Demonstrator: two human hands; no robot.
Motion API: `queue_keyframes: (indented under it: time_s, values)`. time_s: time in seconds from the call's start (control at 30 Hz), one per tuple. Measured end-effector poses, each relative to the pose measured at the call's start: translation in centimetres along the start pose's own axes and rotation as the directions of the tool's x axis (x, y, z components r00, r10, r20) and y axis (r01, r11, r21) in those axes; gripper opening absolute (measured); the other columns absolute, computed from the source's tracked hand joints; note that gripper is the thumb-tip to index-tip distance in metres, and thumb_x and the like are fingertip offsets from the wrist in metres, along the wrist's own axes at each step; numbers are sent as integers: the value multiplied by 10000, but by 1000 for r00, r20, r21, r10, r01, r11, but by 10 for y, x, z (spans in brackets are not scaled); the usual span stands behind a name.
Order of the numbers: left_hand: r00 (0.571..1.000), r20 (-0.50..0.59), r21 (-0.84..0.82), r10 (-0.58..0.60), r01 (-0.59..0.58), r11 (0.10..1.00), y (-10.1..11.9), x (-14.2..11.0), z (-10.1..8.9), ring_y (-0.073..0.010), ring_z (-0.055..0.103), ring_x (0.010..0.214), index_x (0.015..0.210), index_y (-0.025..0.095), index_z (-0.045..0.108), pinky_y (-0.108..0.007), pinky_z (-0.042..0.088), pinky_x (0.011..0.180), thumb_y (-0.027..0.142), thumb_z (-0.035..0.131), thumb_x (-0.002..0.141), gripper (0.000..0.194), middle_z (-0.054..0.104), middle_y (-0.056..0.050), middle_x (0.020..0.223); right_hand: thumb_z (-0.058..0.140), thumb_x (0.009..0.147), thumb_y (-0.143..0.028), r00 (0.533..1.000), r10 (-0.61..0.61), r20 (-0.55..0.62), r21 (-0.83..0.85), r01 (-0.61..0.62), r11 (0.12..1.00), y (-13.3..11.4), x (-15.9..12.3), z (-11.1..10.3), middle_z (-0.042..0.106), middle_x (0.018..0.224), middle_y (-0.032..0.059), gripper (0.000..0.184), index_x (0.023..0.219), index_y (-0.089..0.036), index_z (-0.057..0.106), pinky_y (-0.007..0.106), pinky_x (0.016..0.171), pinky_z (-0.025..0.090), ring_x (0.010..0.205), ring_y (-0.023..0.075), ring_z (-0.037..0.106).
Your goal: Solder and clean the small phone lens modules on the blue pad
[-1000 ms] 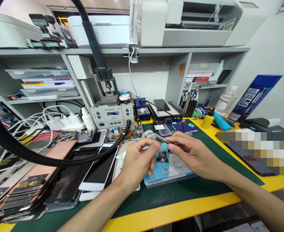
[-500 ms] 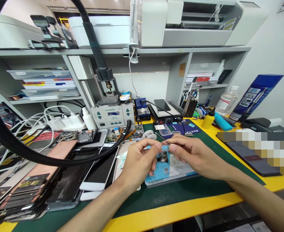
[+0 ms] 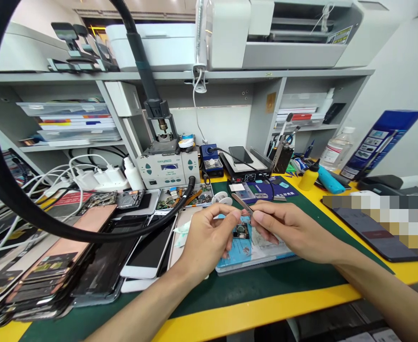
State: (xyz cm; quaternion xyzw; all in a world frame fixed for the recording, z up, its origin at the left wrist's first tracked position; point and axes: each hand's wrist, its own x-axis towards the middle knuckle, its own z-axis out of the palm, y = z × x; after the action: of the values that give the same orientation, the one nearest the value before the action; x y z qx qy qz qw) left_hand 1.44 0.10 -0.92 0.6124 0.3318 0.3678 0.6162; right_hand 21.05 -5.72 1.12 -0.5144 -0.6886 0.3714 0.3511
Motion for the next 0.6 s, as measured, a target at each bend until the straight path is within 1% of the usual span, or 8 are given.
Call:
queue_keyframes:
  time_s: [0.13, 0.37, 0.6]
  values:
    - [1000, -11, 7, 1, -1, 1000, 1, 0, 0, -88, 410, 339, 860, 164, 657, -186, 362, 360, 469, 684, 859, 306, 493, 47, 417, 446, 1031, -525, 1000, 15, -1, 18, -15, 1000, -3, 0, 0, 484, 666, -27, 415, 791, -195, 519, 276, 561, 339, 583, 117, 403]
    - [1000, -13, 15, 4, -3, 1000, 2, 0, 1, -88, 413, 338, 836, 172, 649, -183, 359, 359, 438, 677, 859, 269, 496, 47, 412, 465, 1022, -532, 999, 33, 0, 54, -33, 998, -3, 2, 0, 489, 653, -28, 415, 798, -190, 539, 271, 556, 339, 577, 113, 403]
    - [1000, -24, 2, 6, -6, 1000, 2, -1, 1, -88, 403, 333, 810, 176, 648, -186, 346, 356, 436, 686, 845, 265, 490, 50, 406, 502, 983, -595, 996, 92, -11, 79, -91, 993, -2, 2, 1, 471, 626, -36, 445, 929, -168, 615, 266, 527, 315, 560, 112, 384]
